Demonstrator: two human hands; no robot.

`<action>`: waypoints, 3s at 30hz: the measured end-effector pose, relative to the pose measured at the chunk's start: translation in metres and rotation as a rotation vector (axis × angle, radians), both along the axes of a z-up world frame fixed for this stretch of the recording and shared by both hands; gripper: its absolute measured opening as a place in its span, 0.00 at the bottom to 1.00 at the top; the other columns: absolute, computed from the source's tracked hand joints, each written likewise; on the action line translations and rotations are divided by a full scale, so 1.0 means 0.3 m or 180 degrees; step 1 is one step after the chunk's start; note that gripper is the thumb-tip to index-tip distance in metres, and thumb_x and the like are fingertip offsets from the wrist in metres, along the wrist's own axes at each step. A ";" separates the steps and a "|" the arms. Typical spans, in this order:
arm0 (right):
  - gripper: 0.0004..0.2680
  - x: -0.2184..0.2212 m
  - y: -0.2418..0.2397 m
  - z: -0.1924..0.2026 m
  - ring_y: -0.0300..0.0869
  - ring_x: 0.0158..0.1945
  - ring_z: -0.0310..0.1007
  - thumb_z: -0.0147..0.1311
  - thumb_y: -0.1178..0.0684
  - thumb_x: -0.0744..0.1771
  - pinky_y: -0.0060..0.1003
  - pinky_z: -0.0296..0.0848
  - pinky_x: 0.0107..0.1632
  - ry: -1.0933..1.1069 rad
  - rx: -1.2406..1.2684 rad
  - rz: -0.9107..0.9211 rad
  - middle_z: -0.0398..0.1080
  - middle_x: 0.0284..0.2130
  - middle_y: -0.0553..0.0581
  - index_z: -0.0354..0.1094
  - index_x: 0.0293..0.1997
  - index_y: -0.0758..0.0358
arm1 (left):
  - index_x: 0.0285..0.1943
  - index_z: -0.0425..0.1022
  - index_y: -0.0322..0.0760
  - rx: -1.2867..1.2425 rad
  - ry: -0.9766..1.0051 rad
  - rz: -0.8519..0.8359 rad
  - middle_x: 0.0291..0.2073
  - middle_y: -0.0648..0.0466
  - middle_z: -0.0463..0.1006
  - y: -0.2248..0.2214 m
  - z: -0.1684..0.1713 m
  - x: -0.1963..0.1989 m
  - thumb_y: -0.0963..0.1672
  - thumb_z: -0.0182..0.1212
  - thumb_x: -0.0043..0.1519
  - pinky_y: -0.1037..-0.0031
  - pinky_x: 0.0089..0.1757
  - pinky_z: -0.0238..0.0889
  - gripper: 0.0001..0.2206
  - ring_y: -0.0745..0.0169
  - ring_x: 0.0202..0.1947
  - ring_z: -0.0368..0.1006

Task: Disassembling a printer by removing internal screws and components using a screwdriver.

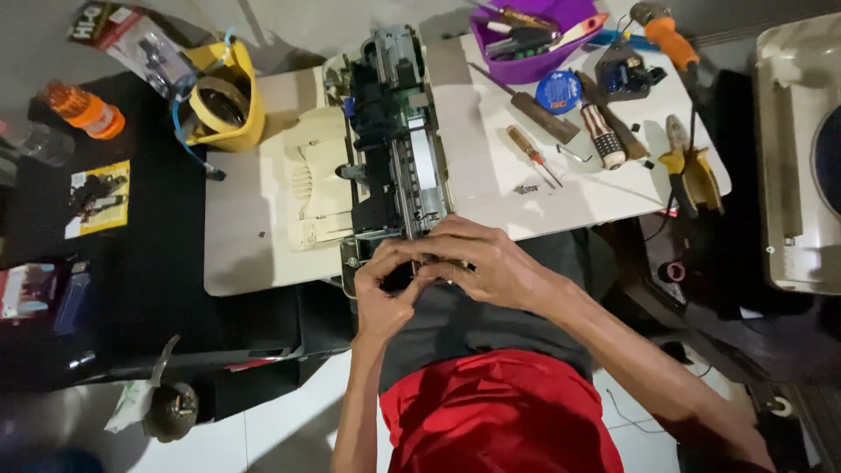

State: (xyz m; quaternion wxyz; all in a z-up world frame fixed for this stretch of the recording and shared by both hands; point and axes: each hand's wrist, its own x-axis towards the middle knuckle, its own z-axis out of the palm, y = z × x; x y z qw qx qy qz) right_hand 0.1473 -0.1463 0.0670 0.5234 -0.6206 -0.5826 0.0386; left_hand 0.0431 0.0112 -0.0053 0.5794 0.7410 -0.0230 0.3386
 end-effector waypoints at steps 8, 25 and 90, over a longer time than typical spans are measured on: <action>0.09 -0.040 0.040 -0.020 0.53 0.45 0.77 0.58 0.55 0.70 0.52 0.81 0.47 -0.0399 0.0306 -0.0640 0.76 0.39 0.61 0.74 0.56 0.60 | 0.37 0.83 0.31 0.0167 0.0113 0.0182 0.32 0.45 0.81 -0.003 0.016 -0.005 0.37 0.69 0.58 0.57 0.42 0.68 0.02 0.45 0.33 0.74; 0.09 -0.036 0.032 -0.032 0.58 0.54 0.77 0.55 0.59 0.71 0.61 0.74 0.58 0.0320 0.0527 -0.0254 0.77 0.43 0.59 0.74 0.57 0.57 | 0.36 0.85 0.34 0.0009 0.0434 -0.0027 0.30 0.46 0.81 -0.001 0.101 -0.005 0.40 0.72 0.57 0.57 0.42 0.69 0.02 0.49 0.34 0.73; 0.08 -0.015 0.047 -0.042 0.55 0.57 0.74 0.57 0.58 0.70 0.62 0.75 0.59 0.0723 0.0626 -0.0346 0.74 0.44 0.56 0.75 0.55 0.56 | 0.46 0.83 0.40 -0.0040 0.0347 -0.0196 0.59 0.43 0.69 0.001 0.098 0.007 0.45 0.67 0.64 0.45 0.59 0.60 0.07 0.38 0.62 0.66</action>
